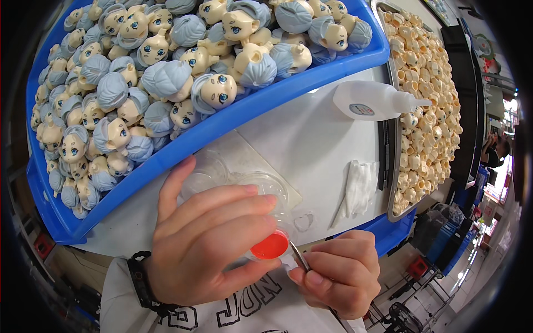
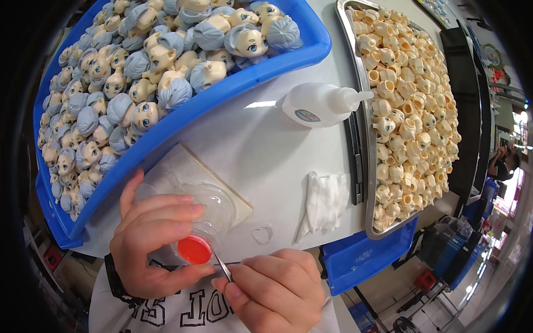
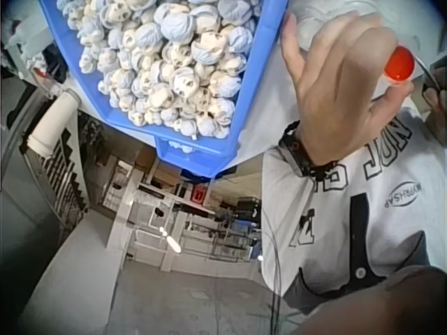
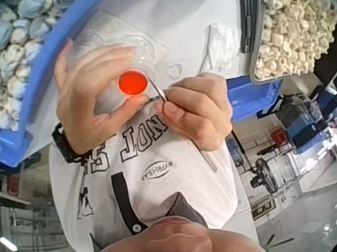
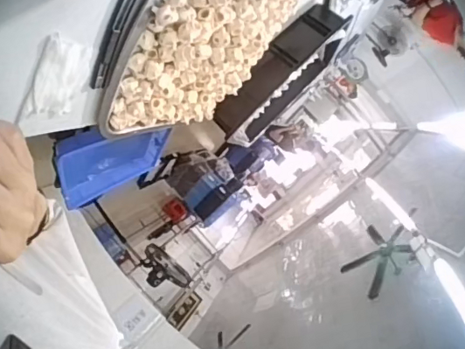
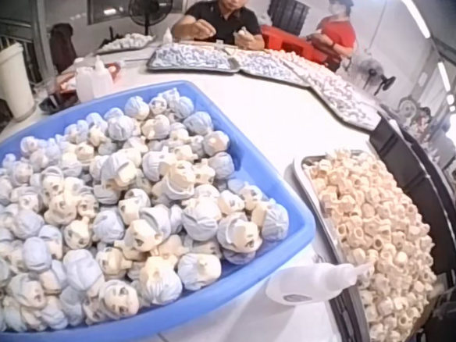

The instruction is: The person stirs a small amount of red liquid in a clear plastic cup using a metal tool. The person holds the cup steady with one hand while mixing the contents with the other. The workspace contains trays of doll heads and other manufacturing materials.

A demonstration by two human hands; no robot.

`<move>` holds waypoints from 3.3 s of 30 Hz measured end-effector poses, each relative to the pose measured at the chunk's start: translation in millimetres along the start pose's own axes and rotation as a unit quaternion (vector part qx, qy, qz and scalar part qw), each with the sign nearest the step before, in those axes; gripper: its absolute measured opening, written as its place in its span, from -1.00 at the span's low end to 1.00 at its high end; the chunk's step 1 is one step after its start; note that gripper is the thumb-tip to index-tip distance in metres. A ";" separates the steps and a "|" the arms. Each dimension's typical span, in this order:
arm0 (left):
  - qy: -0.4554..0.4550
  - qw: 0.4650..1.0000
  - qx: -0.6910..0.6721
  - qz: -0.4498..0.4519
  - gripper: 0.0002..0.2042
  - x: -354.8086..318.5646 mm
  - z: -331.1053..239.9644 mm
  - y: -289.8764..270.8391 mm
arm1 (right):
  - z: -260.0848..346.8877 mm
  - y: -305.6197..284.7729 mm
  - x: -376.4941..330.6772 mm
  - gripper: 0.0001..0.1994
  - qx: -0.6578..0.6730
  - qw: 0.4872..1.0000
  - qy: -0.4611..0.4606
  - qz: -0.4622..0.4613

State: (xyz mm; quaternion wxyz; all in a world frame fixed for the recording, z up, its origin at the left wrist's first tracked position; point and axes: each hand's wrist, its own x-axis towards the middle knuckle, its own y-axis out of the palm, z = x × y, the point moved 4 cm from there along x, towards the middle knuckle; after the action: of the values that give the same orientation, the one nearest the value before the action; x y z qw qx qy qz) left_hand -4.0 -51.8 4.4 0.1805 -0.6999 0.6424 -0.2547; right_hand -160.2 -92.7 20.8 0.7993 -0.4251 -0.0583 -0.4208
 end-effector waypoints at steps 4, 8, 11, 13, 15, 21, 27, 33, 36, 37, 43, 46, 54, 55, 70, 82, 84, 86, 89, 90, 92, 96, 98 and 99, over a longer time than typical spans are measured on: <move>-0.003 1.000 0.004 -0.001 -0.48 -0.8 0.3 -0.9 | -4.7 4.0 -2.5 -0.69 0.000 0.999 -0.042 -0.026; 0.001 1.000 -0.002 0.000 -0.48 0.9 -0.2 -0.5 | -4.6 5.3 -2.8 -0.69 0.001 0.998 -0.048 -0.050; 0.003 1.000 -0.002 0.005 -0.49 0.3 0.8 0.8 | -3.4 4.5 2.7 -0.69 0.001 0.999 -0.030 -0.040; 0.000 1.000 -0.001 0.012 -0.49 -1.7 0.6 0.0 | -6.4 0.7 5.4 -0.69 0.006 0.999 -0.021 -0.026; -0.004 1.000 -0.018 0.006 -0.45 -0.8 2.1 1.0 | -6.6 -4.8 6.4 -0.70 0.027 0.998 -0.041 -0.030; -0.040 0.997 -0.023 0.060 -0.26 2.1 1.6 -1.7 | -7.3 -5.6 2.1 -0.72 0.070 0.997 -0.039 -0.002; 0.021 0.999 -0.028 0.035 -0.24 0.1 1.3 -2.9 | -5.3 -6.5 4.3 -0.72 0.064 0.998 -0.005 0.023; 0.015 1.000 -0.006 0.026 -0.33 -0.3 -1.4 -5.7 | -3.9 -7.7 3.4 -0.69 0.089 0.996 -0.012 0.031; 0.020 1.000 0.000 0.013 -0.37 0.2 -0.1 -5.1 | -4.4 -6.7 4.9 -0.68 0.079 0.996 0.003 0.052; 0.023 1.000 0.000 0.009 -0.38 0.4 0.9 -4.9 | -4.4 -6.9 5.4 -0.68 0.077 0.995 0.009 0.055; 0.021 1.000 0.008 -0.003 -0.37 -1.8 -0.3 -7.1 | -3.4 -8.8 4.9 -0.67 0.091 0.994 0.002 0.051; 0.020 1.000 0.008 -0.001 -0.38 -1.3 0.2 -6.3 | -5.7 -9.9 3.3 -0.66 0.106 0.993 -0.011 0.051; 0.023 1.000 0.000 0.004 -0.38 -0.4 0.2 -6.2 | -5.9 -9.6 7.2 -0.65 0.108 0.990 0.030 0.082; 0.024 1.000 -0.001 0.005 -0.39 -0.2 0.4 -5.8 | -6.1 -9.6 7.3 -0.65 0.107 0.990 0.032 0.081; 0.013 0.999 0.021 0.021 -0.51 -1.1 -0.3 -4.0 | -8.2 -8.3 7.3 -0.67 0.141 0.985 0.071 0.074; 0.001 0.999 -0.001 0.033 -0.46 -2.6 -0.2 -4.5 | -11.4 -10.4 10.2 -0.72 0.150 0.978 0.086 0.118; 0.003 0.999 0.000 0.032 -0.51 -1.5 -4.1 -4.3 | -11.6 -10.6 9.0 -0.73 0.153 0.979 0.086 0.106; 0.009 1.000 0.007 0.024 -0.56 -2.1 -5.2 -4.4 | -11.9 -10.2 8.7 -0.73 0.152 0.980 0.080 0.105; 0.018 0.999 0.027 0.010 -0.61 -3.8 -5.1 -4.6 | -12.9 -8.6 7.7 -0.73 0.153 0.980 0.073 0.102; 0.017 0.999 0.032 0.012 -0.61 -2.9 -6.3 -4.9 | -12.7 -9.1 7.9 -0.73 0.152 0.981 0.073 0.100; 0.015 0.999 0.038 0.011 -0.62 -2.3 -7.4 -4.4 | -12.9 -8.9 7.4 -0.73 0.154 0.981 0.071 0.094; 0.016 0.999 0.042 0.004 -0.63 -3.3 -7.1 -3.3 | -13.3 -7.9 6.3 -0.73 0.155 0.982 0.066 0.086; 0.020 0.999 0.045 0.003 -0.62 -3.7 -6.9 -3.0 | -13.4 -8.6 6.5 -0.73 0.155 0.981 0.069 0.094; 0.022 0.999 0.047 0.002 -0.62 -3.8 -6.5 -2.7 | -13.5 -8.8 6.6 -0.72 0.155 0.980 0.071 0.098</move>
State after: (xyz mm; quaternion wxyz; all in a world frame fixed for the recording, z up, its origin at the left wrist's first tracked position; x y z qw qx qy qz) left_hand -5.9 -47.3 10.8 0.1992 -0.6836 0.6350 -0.2995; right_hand -165.8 -109.1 20.8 0.8950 -0.2688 -0.0237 -0.3552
